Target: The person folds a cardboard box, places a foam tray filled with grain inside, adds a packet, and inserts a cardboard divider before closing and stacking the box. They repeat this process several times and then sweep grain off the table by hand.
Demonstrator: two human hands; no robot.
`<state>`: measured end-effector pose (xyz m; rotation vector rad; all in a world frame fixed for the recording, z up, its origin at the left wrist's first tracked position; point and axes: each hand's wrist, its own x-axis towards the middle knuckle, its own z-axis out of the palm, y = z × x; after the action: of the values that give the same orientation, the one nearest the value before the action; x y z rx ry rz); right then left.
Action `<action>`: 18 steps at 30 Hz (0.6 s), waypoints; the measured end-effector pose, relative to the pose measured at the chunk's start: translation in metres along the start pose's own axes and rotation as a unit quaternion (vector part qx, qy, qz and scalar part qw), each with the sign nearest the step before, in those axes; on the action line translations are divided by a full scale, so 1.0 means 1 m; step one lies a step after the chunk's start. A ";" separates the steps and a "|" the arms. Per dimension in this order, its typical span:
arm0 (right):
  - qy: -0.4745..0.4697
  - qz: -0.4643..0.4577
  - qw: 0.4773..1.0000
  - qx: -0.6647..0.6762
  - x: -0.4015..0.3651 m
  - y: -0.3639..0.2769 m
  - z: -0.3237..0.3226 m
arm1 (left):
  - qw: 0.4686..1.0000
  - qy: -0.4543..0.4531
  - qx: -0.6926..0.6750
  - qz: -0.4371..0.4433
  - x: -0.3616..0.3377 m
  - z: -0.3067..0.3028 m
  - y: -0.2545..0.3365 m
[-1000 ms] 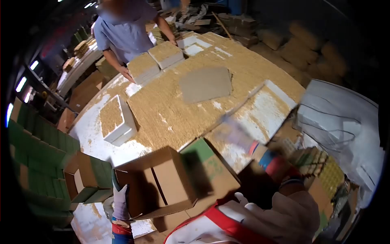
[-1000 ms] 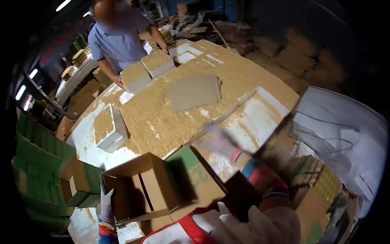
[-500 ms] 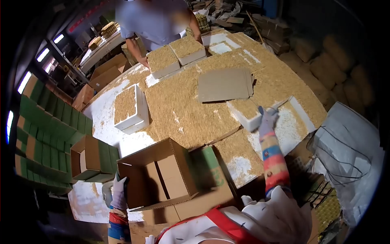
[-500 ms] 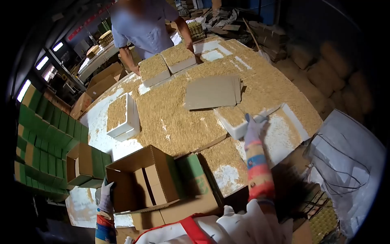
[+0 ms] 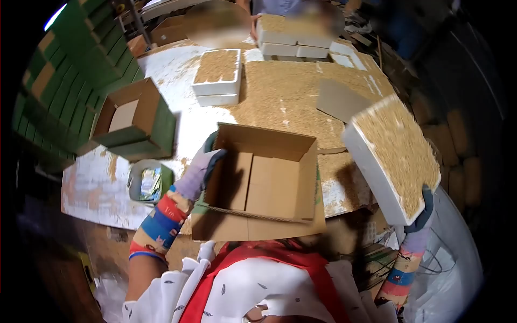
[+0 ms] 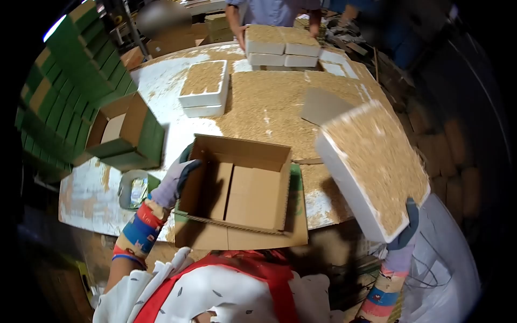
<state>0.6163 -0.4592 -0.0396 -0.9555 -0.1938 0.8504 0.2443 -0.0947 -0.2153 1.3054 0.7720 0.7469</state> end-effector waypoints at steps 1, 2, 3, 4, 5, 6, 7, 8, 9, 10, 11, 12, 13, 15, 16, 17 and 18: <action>-0.031 0.017 0.999 0.011 0.002 0.011 0.030 | 1.000 0.000 0.018 0.011 0.001 0.000 -0.002; -0.064 0.038 0.997 0.030 0.008 0.026 0.060 | 1.000 0.004 -0.022 -0.001 -0.008 0.012 0.014; -0.093 0.061 0.992 0.052 0.015 0.048 0.086 | 1.000 0.019 -0.018 0.011 -0.013 0.018 0.023; -0.120 0.083 0.986 0.076 0.023 0.072 0.109 | 0.998 0.029 -0.052 -0.005 -0.014 0.019 0.023; -0.143 0.104 0.979 0.100 0.030 0.097 0.129 | 0.995 0.041 -0.086 -0.020 -0.015 0.018 0.023; -0.158 0.124 0.972 0.119 0.035 0.122 0.147 | 0.996 0.032 -0.089 -0.004 -0.016 0.014 0.021; -0.169 0.141 0.967 0.131 0.038 0.144 0.159 | 0.996 0.023 -0.089 0.014 -0.014 0.005 0.017; -0.176 0.159 0.962 0.134 0.039 0.159 0.165 | 0.976 0.032 -0.214 -0.007 -0.010 -0.007 -0.003; -0.181 0.181 0.957 0.136 0.038 0.169 0.164 | 0.941 0.045 -0.335 -0.025 -0.007 -0.019 -0.022; -0.187 0.199 0.953 0.129 0.036 0.173 0.158 | 0.951 0.042 -0.303 -0.042 -0.003 -0.022 -0.020; -0.197 0.212 0.951 0.110 0.034 0.172 0.149 | 0.957 0.032 -0.289 -0.009 -0.010 -0.019 -0.008; -0.208 0.219 0.950 0.086 0.032 0.170 0.140 | 0.960 0.022 -0.276 0.025 -0.018 -0.017 0.003; -0.257 0.230 0.937 0.057 0.037 0.169 0.127 | 0.970 0.060 -0.234 0.016 -0.018 -0.007 0.014; -0.230 0.147 0.956 -0.105 0.016 0.159 0.134 | 0.971 0.075 -0.225 -0.002 -0.016 -0.005 0.015; -0.207 0.158 0.958 -0.116 0.018 0.162 0.124 | 0.973 0.111 -0.199 -0.020 -0.016 -0.001 0.021; -0.186 0.169 0.960 -0.126 0.027 0.166 0.113 | 0.981 0.120 -0.149 0.004 -0.012 -0.001 0.015; -0.154 0.205 0.957 -0.133 0.038 0.168 0.098 | 0.978 0.119 -0.174 0.009 -0.014 0.001 0.021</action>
<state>0.5004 -0.3209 -0.1210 -1.1299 -0.3949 1.3843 0.2364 -0.1049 -0.1932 0.9182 0.7800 1.0161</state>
